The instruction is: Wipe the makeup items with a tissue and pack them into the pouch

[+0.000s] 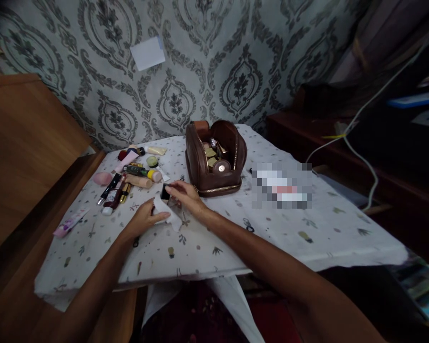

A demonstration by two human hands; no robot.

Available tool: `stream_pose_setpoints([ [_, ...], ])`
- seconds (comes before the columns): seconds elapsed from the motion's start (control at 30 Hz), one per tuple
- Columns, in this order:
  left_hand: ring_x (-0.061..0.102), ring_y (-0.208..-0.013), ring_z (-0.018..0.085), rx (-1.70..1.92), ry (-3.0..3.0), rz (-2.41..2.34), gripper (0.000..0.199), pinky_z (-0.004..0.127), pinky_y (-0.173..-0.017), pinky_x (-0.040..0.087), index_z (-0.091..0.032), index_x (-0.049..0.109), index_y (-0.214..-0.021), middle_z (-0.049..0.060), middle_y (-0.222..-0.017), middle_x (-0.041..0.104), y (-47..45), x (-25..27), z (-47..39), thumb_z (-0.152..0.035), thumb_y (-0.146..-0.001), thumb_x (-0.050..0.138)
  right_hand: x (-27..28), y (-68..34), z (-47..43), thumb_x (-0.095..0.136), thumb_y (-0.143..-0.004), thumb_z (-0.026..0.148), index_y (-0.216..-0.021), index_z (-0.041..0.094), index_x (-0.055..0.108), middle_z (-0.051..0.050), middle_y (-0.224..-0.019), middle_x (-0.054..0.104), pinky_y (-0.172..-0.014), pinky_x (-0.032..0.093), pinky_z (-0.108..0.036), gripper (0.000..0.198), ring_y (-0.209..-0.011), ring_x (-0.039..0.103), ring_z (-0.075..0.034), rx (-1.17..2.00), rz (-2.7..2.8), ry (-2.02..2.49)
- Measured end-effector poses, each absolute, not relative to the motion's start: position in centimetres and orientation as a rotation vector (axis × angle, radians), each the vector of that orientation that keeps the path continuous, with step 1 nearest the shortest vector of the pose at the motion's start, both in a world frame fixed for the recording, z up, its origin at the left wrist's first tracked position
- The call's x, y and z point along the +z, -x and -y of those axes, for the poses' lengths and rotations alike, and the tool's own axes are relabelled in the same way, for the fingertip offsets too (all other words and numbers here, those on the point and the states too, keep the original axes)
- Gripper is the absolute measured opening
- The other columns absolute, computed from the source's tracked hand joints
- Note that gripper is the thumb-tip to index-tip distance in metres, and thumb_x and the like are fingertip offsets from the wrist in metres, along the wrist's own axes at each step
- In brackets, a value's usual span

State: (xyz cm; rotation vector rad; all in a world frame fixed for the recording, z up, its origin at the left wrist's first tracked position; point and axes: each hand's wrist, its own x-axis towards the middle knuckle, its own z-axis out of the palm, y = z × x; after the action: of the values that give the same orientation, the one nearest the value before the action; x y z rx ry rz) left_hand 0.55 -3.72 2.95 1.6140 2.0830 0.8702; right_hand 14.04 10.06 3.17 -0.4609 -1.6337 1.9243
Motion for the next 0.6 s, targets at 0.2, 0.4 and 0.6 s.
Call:
stream_pose_setpoints([
  [0.2,0.059,-0.097,0.026,0.605,-1.886,-2.209,0.038,0.036,-0.085,0.045,-0.018,0.059,-0.099,0.006,-0.098,0.063,-1.2,3.3,4.0,-0.049,-0.081,0.068,2.5,-13.7,-10.2,0.073,-0.070,0.044,-0.088,0.016,0.070,-0.001,-0.075,0.063,-0.060,0.044,-0.025,0.034,-0.070,0.056,-0.015,1.628,1.807,0.486],
  [0.4,0.064,-0.095,0.028,0.442,-1.866,-2.332,0.039,0.035,-0.081,0.046,-0.016,0.061,-0.101,0.009,-0.099,0.069,-1.6,4.1,4.2,-0.054,-0.091,0.054,2.2,-13.6,-10.6,0.072,-0.070,0.039,-0.086,0.018,0.069,-0.002,-0.079,0.066,-0.070,0.047,-0.029,0.027,-0.075,0.060,-0.016,1.635,1.722,0.450],
  [0.6,0.069,-0.094,0.029,0.476,-1.725,-2.435,0.039,0.034,-0.079,0.047,-0.014,0.063,-0.108,0.012,-0.099,0.073,-1.9,3.9,4.3,-0.048,-0.096,0.046,2.2,-13.4,-10.7,0.075,-0.066,0.040,-0.085,0.018,0.067,-0.001,-0.079,0.064,-0.065,0.048,-0.028,0.030,-0.075,0.058,-0.016,1.768,1.634,0.481],
])
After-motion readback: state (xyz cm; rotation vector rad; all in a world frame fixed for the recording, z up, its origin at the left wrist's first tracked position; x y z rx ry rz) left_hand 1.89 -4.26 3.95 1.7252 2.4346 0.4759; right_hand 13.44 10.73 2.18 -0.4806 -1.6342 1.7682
